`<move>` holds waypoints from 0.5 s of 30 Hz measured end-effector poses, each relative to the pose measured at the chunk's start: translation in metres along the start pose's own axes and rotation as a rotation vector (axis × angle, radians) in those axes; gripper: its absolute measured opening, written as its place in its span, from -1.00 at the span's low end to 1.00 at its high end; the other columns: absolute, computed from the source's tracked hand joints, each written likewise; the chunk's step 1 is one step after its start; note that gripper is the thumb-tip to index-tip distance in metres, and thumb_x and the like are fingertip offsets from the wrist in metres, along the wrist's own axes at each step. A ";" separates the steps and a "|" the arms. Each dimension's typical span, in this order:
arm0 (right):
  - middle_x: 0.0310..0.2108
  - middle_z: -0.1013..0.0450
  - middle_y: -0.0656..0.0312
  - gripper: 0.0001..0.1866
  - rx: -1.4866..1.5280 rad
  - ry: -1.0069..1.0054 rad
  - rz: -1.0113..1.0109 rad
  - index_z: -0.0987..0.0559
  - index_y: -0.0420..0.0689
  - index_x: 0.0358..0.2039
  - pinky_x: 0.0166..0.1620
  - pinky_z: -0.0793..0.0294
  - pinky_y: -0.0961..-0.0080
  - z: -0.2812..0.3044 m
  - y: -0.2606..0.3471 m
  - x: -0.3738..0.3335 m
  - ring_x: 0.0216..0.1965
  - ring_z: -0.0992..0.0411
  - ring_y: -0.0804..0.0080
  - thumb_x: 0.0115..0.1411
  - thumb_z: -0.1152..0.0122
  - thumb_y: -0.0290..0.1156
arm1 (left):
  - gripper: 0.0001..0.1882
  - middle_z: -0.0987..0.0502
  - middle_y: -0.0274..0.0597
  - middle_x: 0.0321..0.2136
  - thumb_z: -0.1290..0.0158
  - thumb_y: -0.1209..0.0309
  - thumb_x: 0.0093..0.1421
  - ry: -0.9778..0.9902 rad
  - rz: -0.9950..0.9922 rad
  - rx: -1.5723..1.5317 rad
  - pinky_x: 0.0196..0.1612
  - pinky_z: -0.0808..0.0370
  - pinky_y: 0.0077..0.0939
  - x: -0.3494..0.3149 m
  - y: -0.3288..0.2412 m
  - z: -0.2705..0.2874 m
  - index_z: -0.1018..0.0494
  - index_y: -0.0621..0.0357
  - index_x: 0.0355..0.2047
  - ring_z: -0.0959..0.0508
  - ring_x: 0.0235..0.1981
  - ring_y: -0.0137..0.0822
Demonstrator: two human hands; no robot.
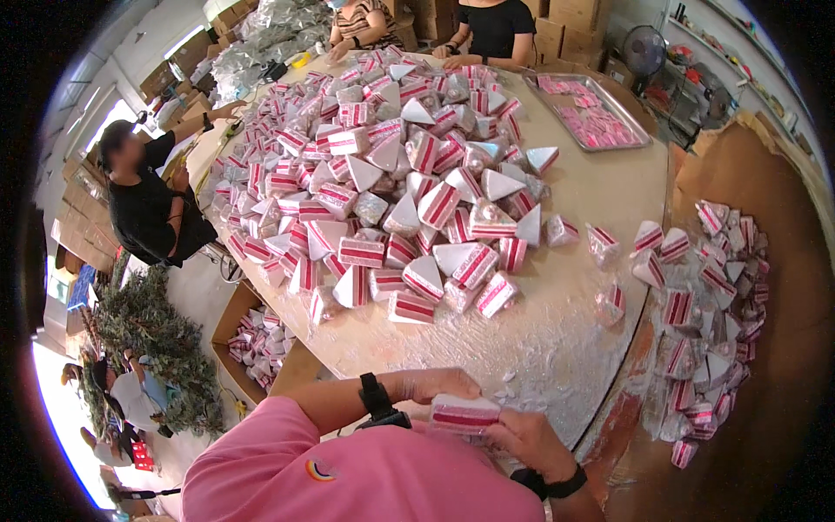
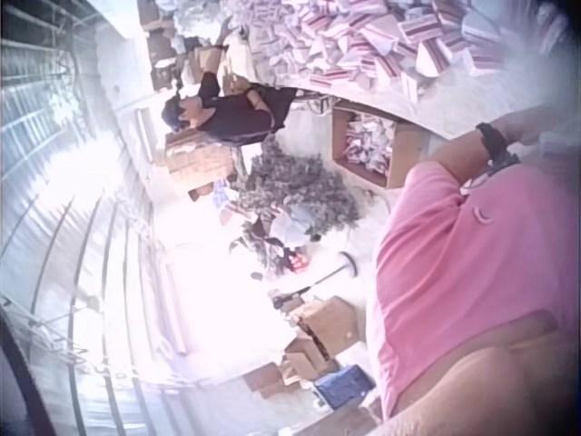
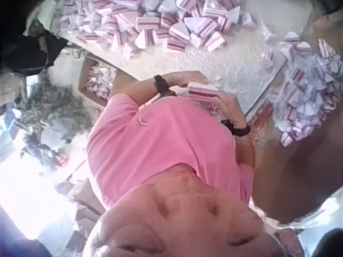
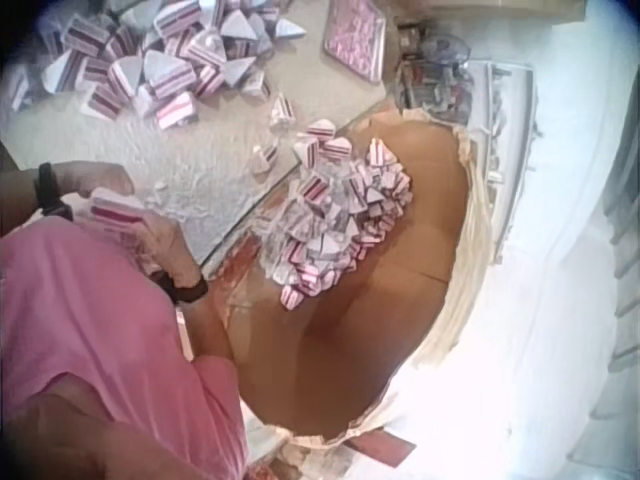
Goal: The recorder picks up small triangular-shaped white and pink packages from a large pile and sorts them into smaller groups on a table.
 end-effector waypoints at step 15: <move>-0.75 -0.26 0.31 -0.80 0.749 -0.471 -0.485 -0.41 -0.20 -0.50 -0.74 -0.13 0.68 -0.003 -0.129 -0.036 -0.79 -0.17 0.62 0.22 0.03 -0.39 | -0.15 -0.14 0.00 0.19 0.28 -0.24 0.18 -0.839 -0.464 -0.016 -0.01 -0.36 -0.01 -0.095 -0.159 0.141 0.06 0.17 0.25 -0.28 0.14 -0.11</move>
Point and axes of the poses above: each hand's wrist, its own x-axis towards the middle knuckle, its own z-axis out of the back of the hand, y = z × x, the point moved 6 cm from there along x, towards the middle knuckle
